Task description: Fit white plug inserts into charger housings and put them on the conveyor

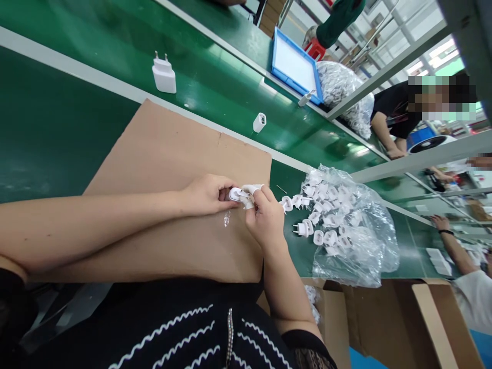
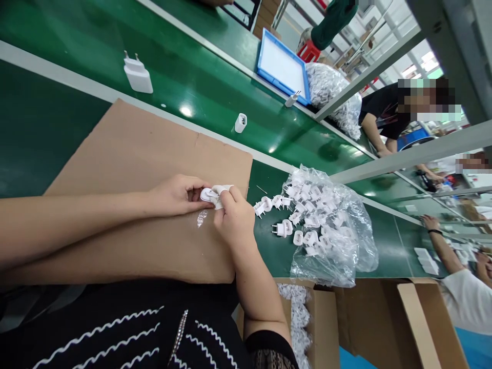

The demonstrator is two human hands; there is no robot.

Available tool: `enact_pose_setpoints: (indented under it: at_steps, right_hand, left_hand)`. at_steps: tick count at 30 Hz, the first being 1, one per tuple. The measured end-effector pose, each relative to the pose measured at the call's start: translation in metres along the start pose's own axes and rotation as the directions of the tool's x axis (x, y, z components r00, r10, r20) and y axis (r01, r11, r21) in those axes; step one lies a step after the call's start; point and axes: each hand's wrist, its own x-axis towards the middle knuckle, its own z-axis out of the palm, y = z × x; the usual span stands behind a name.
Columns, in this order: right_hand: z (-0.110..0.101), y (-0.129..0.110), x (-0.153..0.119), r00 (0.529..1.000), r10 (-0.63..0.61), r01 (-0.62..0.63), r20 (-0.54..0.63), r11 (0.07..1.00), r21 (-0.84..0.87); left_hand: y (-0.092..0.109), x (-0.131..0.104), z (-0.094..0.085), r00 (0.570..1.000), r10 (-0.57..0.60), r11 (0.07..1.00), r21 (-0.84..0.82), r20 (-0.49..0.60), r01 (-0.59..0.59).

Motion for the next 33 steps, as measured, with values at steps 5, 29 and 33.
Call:
enact_pose_setpoints:
  at_steps: [5, 29, 33]
  right_hand:
    - [-0.001, -0.002, 0.001, 0.999, -0.041, 0.041, 0.003, 0.999, -0.035]
    - [-0.014, 0.026, 0.025, 0.704, 0.553, -0.368, 0.447, -0.254, 0.894]
    - [-0.034, 0.034, 0.030, 0.574, 0.581, -0.007, 0.578, -0.702, 0.712]
  left_hand:
    - [-0.006, -0.006, 0.005, 0.986, 0.162, 0.967, 0.202, -0.035, -0.152]
    - [0.003, 0.070, -0.030, 0.984, -0.014, 0.943, 0.324, -0.177, 0.071]
    - [0.023, 0.118, -0.049, 0.980, -0.016, 0.876, 0.470, -0.196, 0.108]
